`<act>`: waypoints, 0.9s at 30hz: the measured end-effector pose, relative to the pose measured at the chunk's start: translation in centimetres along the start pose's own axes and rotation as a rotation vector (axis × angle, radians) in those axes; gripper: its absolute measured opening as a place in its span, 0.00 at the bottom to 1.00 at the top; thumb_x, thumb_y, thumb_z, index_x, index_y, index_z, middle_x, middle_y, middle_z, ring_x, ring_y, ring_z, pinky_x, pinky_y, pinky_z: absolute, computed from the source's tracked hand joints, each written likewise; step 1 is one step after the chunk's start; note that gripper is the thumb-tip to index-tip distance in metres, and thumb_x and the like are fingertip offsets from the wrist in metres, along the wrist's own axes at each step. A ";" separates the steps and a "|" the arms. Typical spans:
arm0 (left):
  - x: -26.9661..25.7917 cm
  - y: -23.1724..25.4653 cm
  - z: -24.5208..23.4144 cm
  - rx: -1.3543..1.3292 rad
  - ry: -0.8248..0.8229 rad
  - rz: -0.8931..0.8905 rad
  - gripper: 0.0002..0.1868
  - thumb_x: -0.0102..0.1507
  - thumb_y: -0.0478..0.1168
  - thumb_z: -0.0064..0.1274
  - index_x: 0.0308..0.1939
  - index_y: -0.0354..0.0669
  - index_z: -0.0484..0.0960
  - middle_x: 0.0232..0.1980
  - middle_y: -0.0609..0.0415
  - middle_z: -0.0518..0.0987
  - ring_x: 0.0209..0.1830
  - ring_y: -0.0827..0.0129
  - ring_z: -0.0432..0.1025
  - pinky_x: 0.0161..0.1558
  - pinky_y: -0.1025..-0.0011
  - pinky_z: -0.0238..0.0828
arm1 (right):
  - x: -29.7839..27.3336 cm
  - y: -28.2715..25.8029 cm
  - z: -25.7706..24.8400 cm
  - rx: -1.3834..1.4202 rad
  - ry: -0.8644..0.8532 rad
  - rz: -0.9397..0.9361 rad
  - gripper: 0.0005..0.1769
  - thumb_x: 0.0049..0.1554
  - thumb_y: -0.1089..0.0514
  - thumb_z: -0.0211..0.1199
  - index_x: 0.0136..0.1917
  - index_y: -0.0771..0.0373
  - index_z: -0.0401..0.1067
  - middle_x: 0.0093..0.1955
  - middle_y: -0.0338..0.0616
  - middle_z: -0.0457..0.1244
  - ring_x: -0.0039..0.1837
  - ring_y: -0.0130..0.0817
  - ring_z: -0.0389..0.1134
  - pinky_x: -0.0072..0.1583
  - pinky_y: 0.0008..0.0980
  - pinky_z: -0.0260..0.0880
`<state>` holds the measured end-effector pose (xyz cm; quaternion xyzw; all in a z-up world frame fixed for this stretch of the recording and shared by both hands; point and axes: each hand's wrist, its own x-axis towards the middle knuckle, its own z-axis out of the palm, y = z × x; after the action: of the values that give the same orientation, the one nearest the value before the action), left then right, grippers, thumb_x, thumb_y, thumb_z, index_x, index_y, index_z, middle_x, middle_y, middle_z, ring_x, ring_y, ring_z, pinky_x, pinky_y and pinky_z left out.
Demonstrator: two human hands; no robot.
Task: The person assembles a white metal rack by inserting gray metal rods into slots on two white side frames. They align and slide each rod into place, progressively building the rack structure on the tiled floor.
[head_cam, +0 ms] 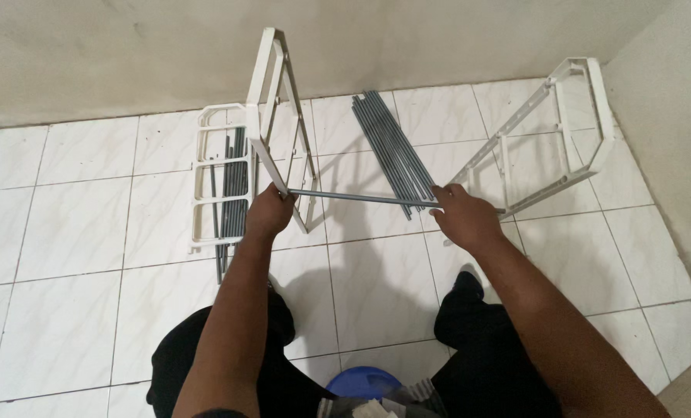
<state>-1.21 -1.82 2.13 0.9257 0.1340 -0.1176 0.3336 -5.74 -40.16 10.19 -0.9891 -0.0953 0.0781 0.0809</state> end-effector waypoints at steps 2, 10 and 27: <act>-0.3 0.0 0.1 0.005 -0.008 0.004 0.23 0.65 0.55 0.53 0.58 0.46 0.79 0.50 0.42 0.84 0.54 0.45 0.77 0.55 0.52 0.73 | 0.5 -0.3 0.5 -0.043 -0.116 0.046 0.21 0.60 0.52 0.56 0.66 0.55 0.70 0.56 0.49 0.67 0.51 0.45 0.71 0.48 0.48 0.72; -1.0 0.6 -0.4 0.059 -0.028 -0.006 0.20 0.66 0.52 0.52 0.57 0.48 0.78 0.48 0.45 0.85 0.52 0.46 0.78 0.53 0.51 0.73 | 1.6 -0.2 1.1 -0.154 -0.231 0.088 0.20 0.64 0.59 0.53 0.68 0.55 0.71 0.50 0.51 0.67 0.52 0.46 0.72 0.51 0.46 0.74; -2.7 1.8 -1.5 0.302 -0.110 -0.007 0.28 0.65 0.61 0.51 0.64 0.53 0.74 0.50 0.46 0.84 0.52 0.50 0.79 0.52 0.52 0.75 | 2.9 0.8 0.9 -0.048 -0.308 0.200 0.28 0.65 0.50 0.56 0.77 0.51 0.62 0.56 0.51 0.70 0.56 0.46 0.72 0.56 0.47 0.74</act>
<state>-2.94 -2.65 5.09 0.9570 0.0995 -0.1881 0.1971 -2.99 -40.23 8.74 -0.9716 -0.0094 0.2339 0.0338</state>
